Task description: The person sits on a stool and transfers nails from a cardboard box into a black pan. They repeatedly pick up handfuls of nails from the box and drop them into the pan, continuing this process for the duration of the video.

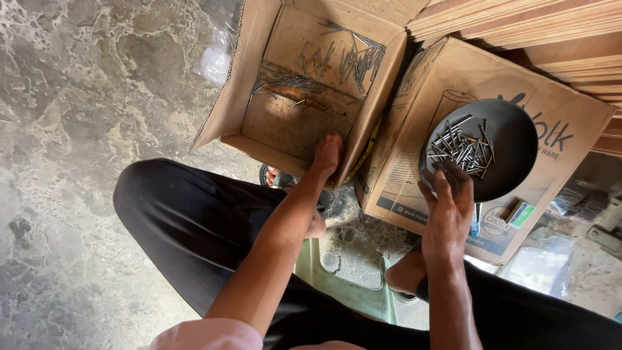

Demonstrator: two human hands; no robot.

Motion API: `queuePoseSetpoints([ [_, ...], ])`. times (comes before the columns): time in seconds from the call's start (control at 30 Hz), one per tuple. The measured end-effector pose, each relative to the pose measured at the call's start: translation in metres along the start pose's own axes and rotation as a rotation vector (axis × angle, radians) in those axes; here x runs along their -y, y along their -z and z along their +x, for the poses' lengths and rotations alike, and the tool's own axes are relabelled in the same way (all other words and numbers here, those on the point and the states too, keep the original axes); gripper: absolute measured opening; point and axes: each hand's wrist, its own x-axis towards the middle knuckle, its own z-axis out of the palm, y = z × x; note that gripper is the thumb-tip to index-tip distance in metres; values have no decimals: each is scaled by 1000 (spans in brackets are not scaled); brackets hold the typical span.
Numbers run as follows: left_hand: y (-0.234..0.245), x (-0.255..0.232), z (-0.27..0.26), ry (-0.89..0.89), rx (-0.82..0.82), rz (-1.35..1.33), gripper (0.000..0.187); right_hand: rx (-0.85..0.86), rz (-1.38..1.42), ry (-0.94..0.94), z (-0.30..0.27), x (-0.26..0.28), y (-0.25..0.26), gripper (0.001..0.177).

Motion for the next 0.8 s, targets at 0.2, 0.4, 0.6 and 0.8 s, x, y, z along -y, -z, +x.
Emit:
queuePoseSetpoints([
  [0.2, -12, -5, 3, -319, -467, 1261, 16, 6, -1, 6, -1, 1, 1, 28],
  [0.4, -15, 9, 11, -396, -502, 1406, 16, 68, -37, -16, -6, 11, 0, 30],
  [0.6, -8, 11, -2, -386, -490, 1342, 8, 178, 1, -108, -20, -3, -14, 34],
  [0.8, 46, -40, -15, -79, -80, 377, 29, 326, -1, -247, -22, -25, -21, 34],
])
